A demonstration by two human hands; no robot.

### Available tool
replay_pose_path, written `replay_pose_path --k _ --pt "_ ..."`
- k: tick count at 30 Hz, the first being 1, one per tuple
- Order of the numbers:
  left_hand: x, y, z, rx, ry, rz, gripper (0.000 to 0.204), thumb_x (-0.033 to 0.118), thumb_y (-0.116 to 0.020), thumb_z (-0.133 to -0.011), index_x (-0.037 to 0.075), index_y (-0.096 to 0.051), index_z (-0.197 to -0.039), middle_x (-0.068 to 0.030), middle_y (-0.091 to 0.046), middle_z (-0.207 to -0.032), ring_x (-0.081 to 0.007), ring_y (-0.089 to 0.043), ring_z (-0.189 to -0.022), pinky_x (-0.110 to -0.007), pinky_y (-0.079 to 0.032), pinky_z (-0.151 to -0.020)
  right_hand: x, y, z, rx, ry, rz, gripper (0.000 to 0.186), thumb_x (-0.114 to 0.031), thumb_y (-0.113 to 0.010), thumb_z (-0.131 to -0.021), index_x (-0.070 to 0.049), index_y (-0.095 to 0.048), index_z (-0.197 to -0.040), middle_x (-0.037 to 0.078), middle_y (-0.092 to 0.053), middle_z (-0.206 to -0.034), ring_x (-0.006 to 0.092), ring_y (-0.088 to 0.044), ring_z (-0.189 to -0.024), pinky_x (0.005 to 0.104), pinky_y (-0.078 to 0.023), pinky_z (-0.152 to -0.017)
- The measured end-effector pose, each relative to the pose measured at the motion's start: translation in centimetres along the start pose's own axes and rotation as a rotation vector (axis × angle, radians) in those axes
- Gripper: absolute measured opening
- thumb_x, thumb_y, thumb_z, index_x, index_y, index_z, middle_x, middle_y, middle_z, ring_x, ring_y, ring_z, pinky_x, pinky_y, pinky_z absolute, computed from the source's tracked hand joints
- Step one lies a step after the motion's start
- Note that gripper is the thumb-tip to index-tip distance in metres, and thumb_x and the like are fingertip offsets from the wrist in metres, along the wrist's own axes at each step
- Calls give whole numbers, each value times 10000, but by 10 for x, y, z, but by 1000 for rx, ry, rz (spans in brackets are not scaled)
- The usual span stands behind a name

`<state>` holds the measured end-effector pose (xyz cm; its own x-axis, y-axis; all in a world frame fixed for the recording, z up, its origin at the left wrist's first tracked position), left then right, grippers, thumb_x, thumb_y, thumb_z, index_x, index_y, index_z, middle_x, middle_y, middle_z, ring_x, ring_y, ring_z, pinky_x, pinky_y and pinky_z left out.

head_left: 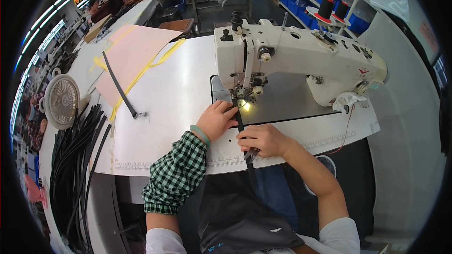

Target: The person operates an industrial sewing machine to stitch long black straps. They repeatedly feed each strap through the machine, guide it under the needle, and remove the finished piece to place it aside. The process is repeated for multiple straps throughout the clip.

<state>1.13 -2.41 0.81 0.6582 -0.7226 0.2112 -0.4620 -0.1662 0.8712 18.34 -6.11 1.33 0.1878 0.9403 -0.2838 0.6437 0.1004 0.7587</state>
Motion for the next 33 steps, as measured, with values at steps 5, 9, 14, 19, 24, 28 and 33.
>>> replay_pose_path --k 5,9,14,19,24,28,33 --pt "0 1 0 -10 8 3 387 223 -651 -683 52 -573 -1021 -74 -530 -999 -219 -485 -941 -323 -421 -781 1 -1 1 -1 5 6 122 -139 -661 -668 -87 -558 -706 -7 -568 -817 145 -545 -661 269 -454 -533" --pt "0 1 0 -7 3 -5 387 224 -651 -683 54 -575 -1022 -73 -532 -996 -219 -485 -941 -321 -422 -782 0 0 0 -6 5 11 121 -138 -661 -667 -89 -559 -708 -5 -569 -823 145 -547 -669 269 -456 -535" --pt "1 1 -1 -11 9 -4 387 225 -648 -687 51 -573 -1024 -74 -532 -1000 -220 -484 -941 -319 -422 -785 0 1 0 -4 0 9 118 -131 -660 -663 -90 -559 -707 -4 -569 -831 146 -549 -674 270 -457 -535" --pt "1 1 -1 -9 9 -3 386 225 -645 -690 49 -571 -1026 -74 -531 -1001 -220 -483 -941 -320 -422 -790 0 0 0 -6 2 9 118 -130 -662 -661 -90 -559 -705 -3 -570 -837 148 -551 -679 272 -457 -535" --pt "1 1 0 -5 10 -1 385 230 -643 -693 49 -571 -1025 -75 -530 -995 -221 -481 -939 -321 -420 -795 0 -1 1 -5 -10 13 122 -130 -663 -659 -86 -559 -704 2 -554 -801 155 -557 -652 274 -455 -528" --pt "1 0 0 -2 6 0 385 234 -641 -696 51 -569 -1028 -77 -527 -999 -222 -481 -942 -321 -421 -792 0 1 1 -19 -26 18 120 -121 -662 -657 -83 -558 -704 2 -530 -754 160 -561 -624 277 -451 -516" --pt "1 0 1 -6 3 -3 384 237 -637 -700 55 -565 -1032 -84 -523 -1006 -228 -479 -946 -326 -422 -787 1 1 1 -3 -32 45 127 -98 -657 -646 -84 -552 -716 -1 -524 -742 153 -562 -611 281 -446 -504"
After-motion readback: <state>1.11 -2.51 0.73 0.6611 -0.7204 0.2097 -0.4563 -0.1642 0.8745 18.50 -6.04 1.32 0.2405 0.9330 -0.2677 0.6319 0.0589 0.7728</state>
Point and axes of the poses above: each hand's wrist, its own z-axis away from the middle knuckle, its own y-axis out of the back of the hand, x = y × z, the point moved 2 cm from there along -z, towards the middle knuckle
